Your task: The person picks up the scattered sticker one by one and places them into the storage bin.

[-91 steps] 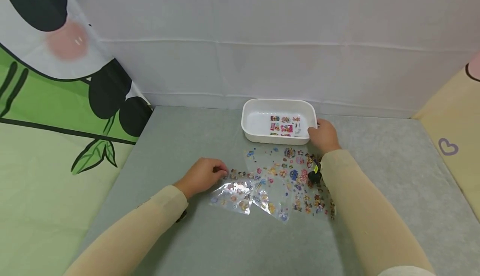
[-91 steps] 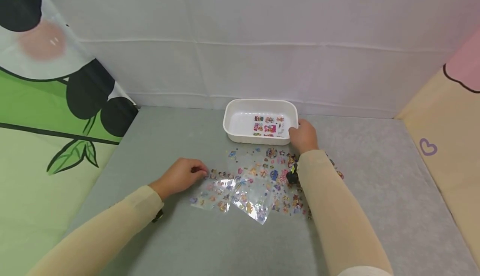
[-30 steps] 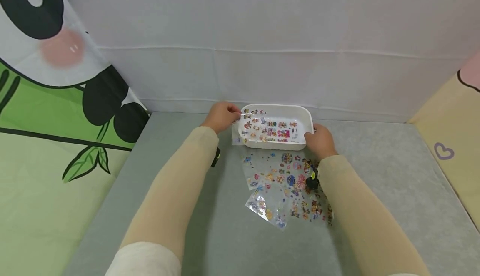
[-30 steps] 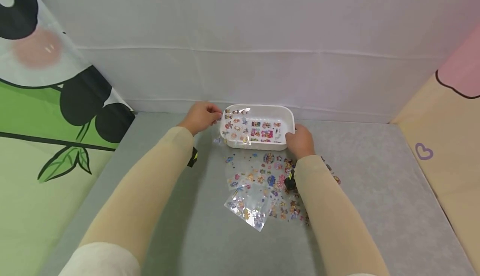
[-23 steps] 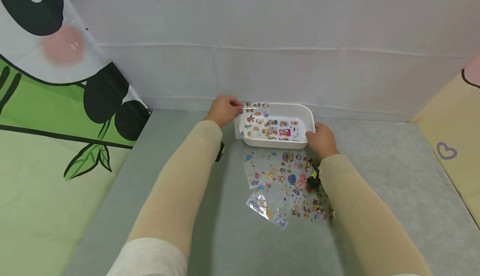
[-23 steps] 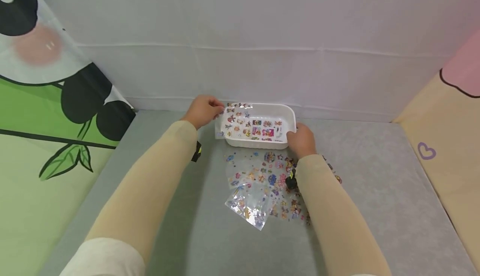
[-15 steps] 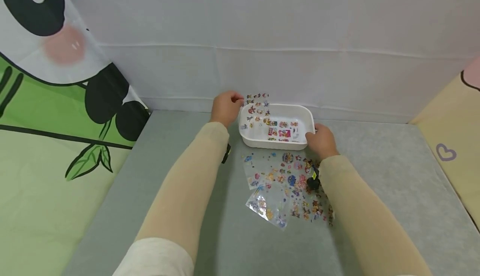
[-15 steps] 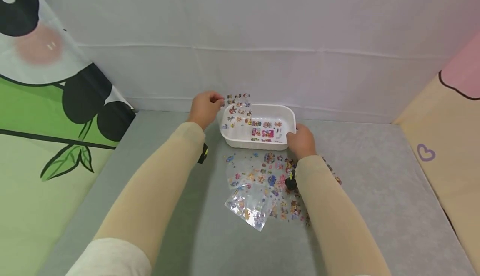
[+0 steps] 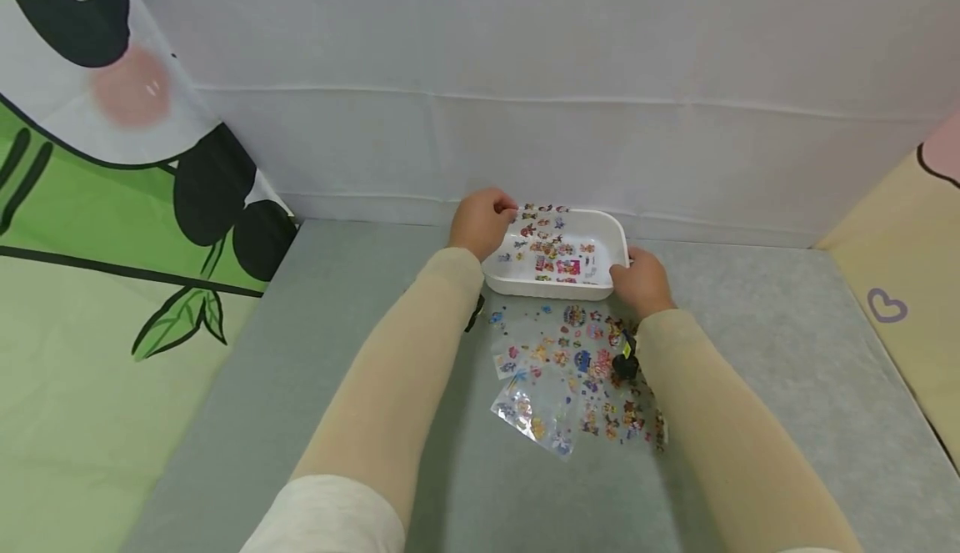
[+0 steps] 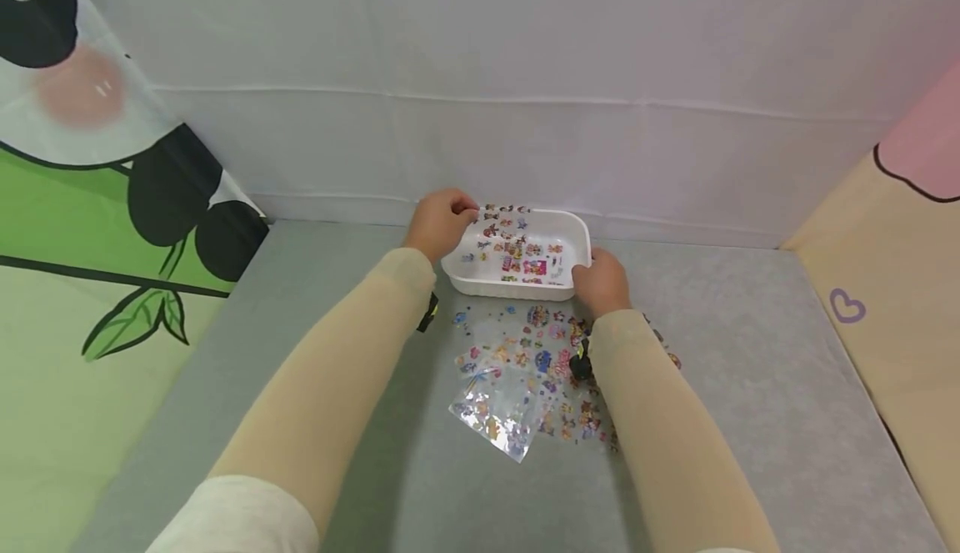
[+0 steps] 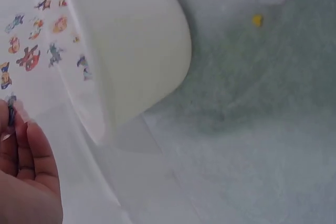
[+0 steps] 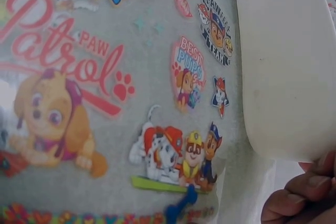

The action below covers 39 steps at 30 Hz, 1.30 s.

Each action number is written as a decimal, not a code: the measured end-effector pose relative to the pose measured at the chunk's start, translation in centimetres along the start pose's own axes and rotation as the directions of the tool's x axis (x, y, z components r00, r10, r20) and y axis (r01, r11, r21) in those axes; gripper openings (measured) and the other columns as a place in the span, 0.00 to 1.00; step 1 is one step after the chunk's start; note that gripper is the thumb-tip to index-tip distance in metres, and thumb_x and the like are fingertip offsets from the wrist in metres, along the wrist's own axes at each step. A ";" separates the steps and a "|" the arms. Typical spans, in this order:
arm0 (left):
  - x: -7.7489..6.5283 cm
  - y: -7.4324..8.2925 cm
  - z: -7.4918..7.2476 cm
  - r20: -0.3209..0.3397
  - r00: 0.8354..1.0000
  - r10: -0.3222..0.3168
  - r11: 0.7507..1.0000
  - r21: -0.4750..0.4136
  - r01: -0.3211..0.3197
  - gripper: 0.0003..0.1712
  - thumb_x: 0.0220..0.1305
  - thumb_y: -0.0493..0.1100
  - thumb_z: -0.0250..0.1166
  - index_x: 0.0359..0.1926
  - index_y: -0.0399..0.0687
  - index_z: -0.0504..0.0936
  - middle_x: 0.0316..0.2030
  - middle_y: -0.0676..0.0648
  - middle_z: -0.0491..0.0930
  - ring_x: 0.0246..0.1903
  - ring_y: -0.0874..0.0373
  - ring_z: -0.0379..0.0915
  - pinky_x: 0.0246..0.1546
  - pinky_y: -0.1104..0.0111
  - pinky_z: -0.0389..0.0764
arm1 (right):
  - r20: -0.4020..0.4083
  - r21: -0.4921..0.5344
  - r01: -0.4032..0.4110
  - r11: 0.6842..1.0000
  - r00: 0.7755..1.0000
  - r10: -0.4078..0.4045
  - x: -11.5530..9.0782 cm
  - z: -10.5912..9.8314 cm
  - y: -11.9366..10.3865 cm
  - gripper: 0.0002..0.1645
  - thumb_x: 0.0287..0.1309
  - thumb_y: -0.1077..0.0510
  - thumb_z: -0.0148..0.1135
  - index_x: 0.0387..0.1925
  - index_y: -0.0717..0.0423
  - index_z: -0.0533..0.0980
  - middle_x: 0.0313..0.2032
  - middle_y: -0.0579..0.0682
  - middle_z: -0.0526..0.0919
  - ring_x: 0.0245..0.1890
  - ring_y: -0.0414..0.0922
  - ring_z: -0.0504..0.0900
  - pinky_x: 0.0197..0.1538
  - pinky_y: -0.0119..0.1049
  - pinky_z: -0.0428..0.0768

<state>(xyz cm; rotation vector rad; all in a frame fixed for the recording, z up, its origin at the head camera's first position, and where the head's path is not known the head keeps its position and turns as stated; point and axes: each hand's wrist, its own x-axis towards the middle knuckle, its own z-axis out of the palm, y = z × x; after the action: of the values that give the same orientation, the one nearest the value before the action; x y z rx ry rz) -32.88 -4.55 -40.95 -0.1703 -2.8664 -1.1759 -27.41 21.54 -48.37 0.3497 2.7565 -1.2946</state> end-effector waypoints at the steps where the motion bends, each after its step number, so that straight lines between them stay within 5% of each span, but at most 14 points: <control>1: -0.1 0.0 0.2 0.007 1.000 0.001 1.000 0.005 -0.001 0.06 0.76 0.45 0.63 0.44 0.51 0.85 0.40 0.52 0.84 0.40 0.57 0.77 0.44 0.63 0.78 | 0.002 -0.001 -0.001 1.000 1.000 0.001 0.0 0.0 0.0 0.32 0.73 0.57 0.48 0.72 0.70 0.64 0.63 0.69 0.75 0.58 0.62 0.76 0.59 0.57 0.76; 11: -0.7 -1.5 1.8 0.075 0.997 -0.034 0.998 0.049 0.030 0.05 0.75 0.44 0.64 0.43 0.50 0.85 0.40 0.51 0.83 0.39 0.55 0.77 0.42 0.61 0.79 | 0.009 0.013 0.006 1.000 1.000 -0.006 -0.1 0.4 -0.1 0.33 0.73 0.57 0.48 0.73 0.70 0.63 0.64 0.70 0.74 0.61 0.63 0.75 0.61 0.58 0.75; 20: -0.3 -2.8 2.2 0.069 0.996 -0.048 0.986 0.163 0.036 0.16 0.74 0.45 0.66 0.59 0.47 0.84 0.46 0.49 0.82 0.44 0.54 0.77 0.48 0.59 0.79 | -0.006 -0.006 0.015 1.000 1.000 -0.015 -0.3 0.6 -0.5 0.31 0.73 0.57 0.48 0.72 0.70 0.65 0.64 0.69 0.75 0.61 0.63 0.76 0.61 0.58 0.75; 29: -0.5 -3.0 1.7 0.071 0.997 0.000 0.988 0.152 -0.011 0.11 0.74 0.44 0.65 0.53 0.46 0.85 0.43 0.49 0.81 0.42 0.53 0.76 0.47 0.59 0.78 | -0.012 -0.003 0.011 1.000 1.000 -0.011 -0.1 0.6 -0.4 0.31 0.72 0.58 0.48 0.71 0.72 0.65 0.63 0.70 0.75 0.60 0.63 0.76 0.60 0.58 0.76; 39: -1.2 -2.9 0.8 0.100 0.995 -0.015 0.982 0.187 -0.004 0.08 0.74 0.45 0.65 0.48 0.48 0.83 0.43 0.49 0.81 0.41 0.53 0.76 0.45 0.60 0.78 | -0.016 -0.013 0.006 1.000 1.000 -0.006 0.1 0.6 -0.1 0.32 0.72 0.57 0.48 0.71 0.71 0.66 0.64 0.70 0.74 0.61 0.64 0.75 0.61 0.59 0.74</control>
<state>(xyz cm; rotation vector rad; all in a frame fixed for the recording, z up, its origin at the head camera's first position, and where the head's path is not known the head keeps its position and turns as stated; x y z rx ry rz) -32.02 -6.10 -43.65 -0.2210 -3.0456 -0.9161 -27.58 21.08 -48.74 0.3525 2.7799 -1.2806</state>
